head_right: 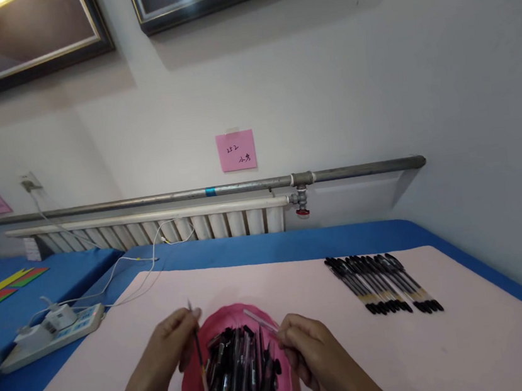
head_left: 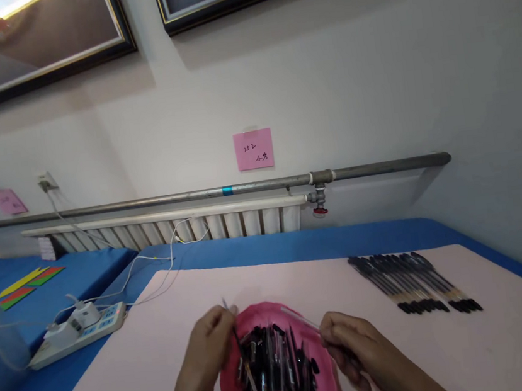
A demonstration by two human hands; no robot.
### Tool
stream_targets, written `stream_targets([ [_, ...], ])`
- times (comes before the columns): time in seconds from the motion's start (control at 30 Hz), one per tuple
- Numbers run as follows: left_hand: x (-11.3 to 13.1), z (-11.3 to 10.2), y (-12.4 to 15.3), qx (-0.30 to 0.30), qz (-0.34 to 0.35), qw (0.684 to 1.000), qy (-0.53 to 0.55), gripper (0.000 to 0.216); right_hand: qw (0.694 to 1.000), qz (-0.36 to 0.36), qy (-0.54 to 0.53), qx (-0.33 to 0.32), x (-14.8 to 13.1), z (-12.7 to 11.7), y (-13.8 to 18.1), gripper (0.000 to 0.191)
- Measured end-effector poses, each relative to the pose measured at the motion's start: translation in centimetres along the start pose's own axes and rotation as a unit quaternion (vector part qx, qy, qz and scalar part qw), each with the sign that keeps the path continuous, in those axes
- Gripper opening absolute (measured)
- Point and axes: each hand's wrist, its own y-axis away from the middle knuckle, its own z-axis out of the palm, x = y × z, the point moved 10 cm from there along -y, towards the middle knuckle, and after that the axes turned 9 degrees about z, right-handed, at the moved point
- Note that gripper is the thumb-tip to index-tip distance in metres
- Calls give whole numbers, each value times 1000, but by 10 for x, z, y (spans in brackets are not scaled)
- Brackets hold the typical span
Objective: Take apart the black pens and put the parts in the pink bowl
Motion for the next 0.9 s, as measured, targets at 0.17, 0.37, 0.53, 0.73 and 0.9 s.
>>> stream_targets([
  [0.17, -3, 42, 16, -118, 0, 990, -83, 29, 1000, 7, 6, -23, 3, 12, 3, 16],
  [0.37, -4, 103, 45, -223, -75, 950, 207, 32, 997, -11, 34, -72, 16, 32, 6, 25],
  [0.53, 2, 88, 33, -175, -31, 954, 241, 33, 985, 31, 34, -168, 29, 47, 2, 29],
  [0.73, 0, 77, 23, -148, -28, 959, 239, 37, 987, -44, 100, -119, 20, 38, -2, 30],
  [0.9, -3, 77, 24, -111, -10, 962, 249, 34, 994, -43, 50, -88, 18, 35, 0, 24],
])
